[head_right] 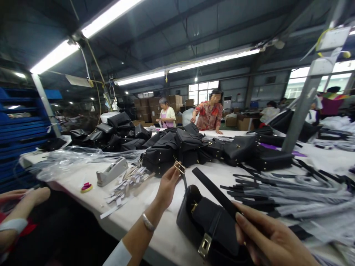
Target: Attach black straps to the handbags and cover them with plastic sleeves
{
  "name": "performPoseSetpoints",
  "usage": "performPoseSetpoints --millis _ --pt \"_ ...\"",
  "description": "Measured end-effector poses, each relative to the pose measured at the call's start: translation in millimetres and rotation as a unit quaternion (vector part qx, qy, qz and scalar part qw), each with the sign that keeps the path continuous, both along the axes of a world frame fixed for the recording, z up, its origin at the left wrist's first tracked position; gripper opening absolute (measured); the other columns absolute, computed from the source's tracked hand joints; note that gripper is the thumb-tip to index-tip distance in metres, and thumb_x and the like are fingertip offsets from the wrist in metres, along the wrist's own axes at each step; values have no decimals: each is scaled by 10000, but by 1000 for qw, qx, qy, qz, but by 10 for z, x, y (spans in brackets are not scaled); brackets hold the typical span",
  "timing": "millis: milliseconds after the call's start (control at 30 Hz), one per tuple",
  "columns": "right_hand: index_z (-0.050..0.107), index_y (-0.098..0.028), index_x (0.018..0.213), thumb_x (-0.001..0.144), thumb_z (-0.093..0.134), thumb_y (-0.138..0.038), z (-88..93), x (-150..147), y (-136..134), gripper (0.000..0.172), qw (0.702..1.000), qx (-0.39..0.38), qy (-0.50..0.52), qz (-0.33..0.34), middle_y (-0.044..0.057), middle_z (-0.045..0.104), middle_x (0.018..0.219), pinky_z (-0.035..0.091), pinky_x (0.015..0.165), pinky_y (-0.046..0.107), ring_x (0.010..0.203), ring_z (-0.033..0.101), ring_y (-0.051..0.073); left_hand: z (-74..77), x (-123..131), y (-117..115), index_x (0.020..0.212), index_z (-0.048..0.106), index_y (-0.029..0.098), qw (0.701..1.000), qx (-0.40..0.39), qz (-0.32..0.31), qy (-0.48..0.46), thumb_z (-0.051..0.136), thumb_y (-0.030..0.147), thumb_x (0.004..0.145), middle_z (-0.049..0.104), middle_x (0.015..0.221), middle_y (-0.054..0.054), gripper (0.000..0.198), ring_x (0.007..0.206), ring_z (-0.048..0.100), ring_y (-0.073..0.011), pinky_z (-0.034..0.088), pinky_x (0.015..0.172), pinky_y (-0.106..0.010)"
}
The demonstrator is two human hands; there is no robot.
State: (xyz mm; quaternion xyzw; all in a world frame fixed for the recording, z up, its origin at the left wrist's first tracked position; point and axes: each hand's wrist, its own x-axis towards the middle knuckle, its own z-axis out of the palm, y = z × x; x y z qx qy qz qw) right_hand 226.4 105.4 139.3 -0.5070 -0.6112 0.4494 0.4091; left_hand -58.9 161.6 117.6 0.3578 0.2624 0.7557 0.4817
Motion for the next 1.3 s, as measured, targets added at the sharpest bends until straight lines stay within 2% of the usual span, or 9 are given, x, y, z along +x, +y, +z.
performPoseSetpoints --millis 233,400,567,800,867,1000,1067,1133,1300 --pt "682 -172 931 780 703 -659 234 -413 174 510 986 -96 86 105 -38 519 484 197 399 176 379 326 50 149 196 -170 1285 671 237 949 106 13 297 712 318 905 678 1144 -85 391 1019 645 -211 530 873 -282" --pt "673 -171 884 808 776 -467 363 -613 233 323 967 -116 186 129 34 697 815 411 512 161 622 586 91 227 344 -299 1075 720 213 885 171 41 431 543 214 990 686 988 -73 197 929 651 -195 520 804 -263" --pt "685 -169 893 822 785 -413 250 -619 216 273 941 -161 239 180 34 697 964 528 750 214 858 666 130 142 458 -326 1005 693 204 861 159 122 467 518 140 972 681 935 -57 189 856 635 -187 495 772 -262" --pt "694 -141 877 787 825 -380 191 -510 209 287 929 -191 264 177 -5 668 787 482 681 175 676 594 74 89 452 -521 1150 673 223 880 126 151 433 481 193 1012 728 1056 -71 238 925 693 -203 542 815 -276" --pt "697 -135 863 775 832 -389 197 -486 215 302 930 -177 268 179 5 674 804 484 702 186 701 598 84 122 392 -593 1208 674 238 844 168 144 489 487 207 1019 721 1156 -81 268 1040 686 -224 544 902 -304" --pt "708 -130 850 767 833 -423 220 -510 212 329 929 -154 270 201 22 683 860 491 754 209 752 597 99 175 313 -637 1298 665 246 722 246 168 624 587 191 972 696 1256 -101 339 1141 656 -287 521 999 -391" --pt "719 -133 871 760 836 -429 248 -533 203 337 929 -145 267 210 29 684 890 492 728 205 764 596 105 207 292 -616 1308 664 266 701 234 169 652 559 162 980 720 1210 -88 360 1102 671 -284 533 971 -398" --pt "728 -149 917 772 826 -429 272 -533 191 330 938 -126 253 203 25 682 880 480 675 187 754 592 104 239 263 -574 1253 702 297 722 205 142 645 569 153 975 745 1145 -59 340 1057 685 -263 543 937 -367" --pt "734 -210 1025 815 784 -449 193 -418 113 322 972 -73 191 119 -8 661 797 432 583 161 618 535 72 212 159 -396 1142 761 232 875 85 81 471 645 280 953 749 1105 -78 227 1019 697 -239 548 920 -315"
